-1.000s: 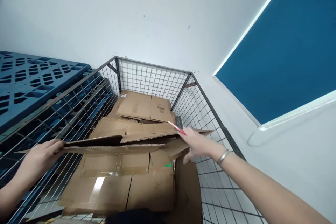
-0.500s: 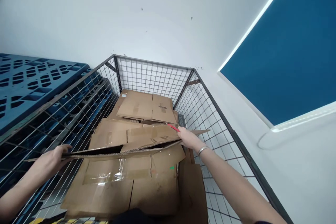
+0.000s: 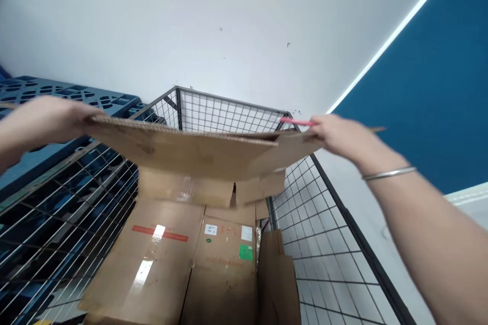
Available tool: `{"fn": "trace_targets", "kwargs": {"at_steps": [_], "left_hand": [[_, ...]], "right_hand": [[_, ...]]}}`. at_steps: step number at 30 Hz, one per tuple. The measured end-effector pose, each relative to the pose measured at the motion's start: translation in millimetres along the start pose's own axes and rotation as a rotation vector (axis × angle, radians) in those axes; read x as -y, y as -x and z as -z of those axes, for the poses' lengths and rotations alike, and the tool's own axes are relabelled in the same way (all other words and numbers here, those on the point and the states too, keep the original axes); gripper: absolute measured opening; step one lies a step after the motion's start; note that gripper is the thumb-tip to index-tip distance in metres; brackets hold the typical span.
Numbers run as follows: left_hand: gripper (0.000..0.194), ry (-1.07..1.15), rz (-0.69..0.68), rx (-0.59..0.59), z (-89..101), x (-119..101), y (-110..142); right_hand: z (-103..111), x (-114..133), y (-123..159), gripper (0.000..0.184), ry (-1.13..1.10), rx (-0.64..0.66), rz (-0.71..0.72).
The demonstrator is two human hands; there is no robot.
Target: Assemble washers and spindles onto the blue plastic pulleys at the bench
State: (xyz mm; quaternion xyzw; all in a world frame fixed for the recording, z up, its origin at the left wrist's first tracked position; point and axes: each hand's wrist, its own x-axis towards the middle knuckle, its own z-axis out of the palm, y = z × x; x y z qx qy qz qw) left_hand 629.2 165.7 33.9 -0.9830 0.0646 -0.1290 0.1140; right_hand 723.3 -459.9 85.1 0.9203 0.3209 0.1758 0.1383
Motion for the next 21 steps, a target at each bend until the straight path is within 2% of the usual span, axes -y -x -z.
{"fn": "trace_targets", "kwargs": {"at_steps": [2,3,5,7,11,14,16,18,21], "left_hand": [[0.049,-0.059,0.033,-0.188,22.2,-1,-18],[0.049,-0.068,0.053,-0.258,24.1,-6,-24],[0.047,-0.057,0.081,-0.326,9.5,-19,-34],[0.045,-0.006,0.037,-0.329,-24.5,-33,-43],[0.047,0.082,-0.145,-0.316,-117.5,-57,-57],[0.048,0.047,-0.210,-0.216,-191.8,-79,-51],[0.048,0.005,-0.247,-0.116,-243.6,-99,-34],[0.050,-0.011,-0.254,-0.010,-296.0,-122,-6],[0.055,-0.020,-0.274,0.221,-364.6,-155,49]], "right_hand": [[37,-14,-6,0.064,0.224,-0.025,-0.040],[46,-13,-5,0.060,0.304,-0.039,-0.070],[44,-2,-2,0.048,0.414,-0.080,-0.156],[16,16,1,0.036,0.454,-0.039,-0.193],[-78,56,2,0.027,0.420,0.121,-0.229],[-163,90,10,0.032,0.355,0.256,-0.217],[-223,118,23,0.038,0.295,0.343,-0.211],[-280,151,44,0.043,0.204,0.443,-0.232],[-345,205,84,0.045,0.091,0.590,-0.264]]}}
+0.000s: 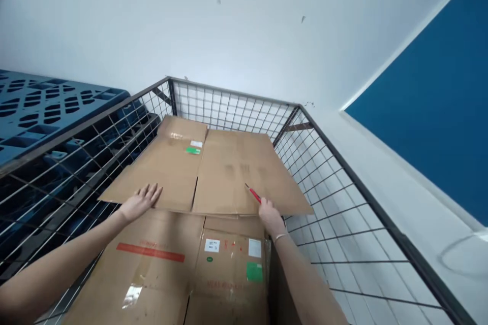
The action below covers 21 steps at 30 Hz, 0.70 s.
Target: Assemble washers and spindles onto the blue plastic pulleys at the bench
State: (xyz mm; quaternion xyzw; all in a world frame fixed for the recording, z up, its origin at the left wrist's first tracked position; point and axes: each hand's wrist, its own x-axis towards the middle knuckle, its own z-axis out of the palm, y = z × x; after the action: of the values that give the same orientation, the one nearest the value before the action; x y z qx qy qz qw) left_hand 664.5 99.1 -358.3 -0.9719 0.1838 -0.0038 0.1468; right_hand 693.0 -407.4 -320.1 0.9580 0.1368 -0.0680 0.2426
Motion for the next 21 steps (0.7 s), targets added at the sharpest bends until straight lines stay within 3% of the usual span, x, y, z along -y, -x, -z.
{"fn": "trace_targets", "kwargs": {"at_steps": [3,5,8,10,13,16,18,20,21], "left_hand": [[0.061,0.025,-0.015,0.225,-49.6,-37,31],[0.064,0.043,0.001,0.270,-61.1,-48,39],[0.059,0.108,0.084,0.176,-51.9,-40,17],[0.053,0.149,0.156,0.107,-38.4,-25,-16],[0.054,0.163,0.232,0.093,-24.4,-12,-65],[0.057,0.187,0.235,0.137,-21.8,-32,-80],[0.060,0.207,0.186,0.187,-25.3,-66,-57],[0.064,0.227,0.133,0.260,-36.9,-111,-9],[0.069,0.239,0.096,0.304,-46.7,-136,24]], "right_hand": [[-47,40,25,0.041,-0.044,0.101,0.059],[-61,52,34,0.036,-0.085,0.149,0.060],[-63,47,22,0.035,-0.158,0.140,-0.011],[-55,37,-3,0.038,-0.196,0.108,-0.079],[-36,33,-42,0.040,-0.266,0.088,-0.158],[-18,58,-49,0.036,-0.401,0.087,-0.159],[-14,90,-23,0.037,-0.516,0.072,-0.135],[-21,126,23,0.043,-0.673,0.041,-0.125],[-28,144,52,0.044,-0.971,-0.012,-0.178]]}}
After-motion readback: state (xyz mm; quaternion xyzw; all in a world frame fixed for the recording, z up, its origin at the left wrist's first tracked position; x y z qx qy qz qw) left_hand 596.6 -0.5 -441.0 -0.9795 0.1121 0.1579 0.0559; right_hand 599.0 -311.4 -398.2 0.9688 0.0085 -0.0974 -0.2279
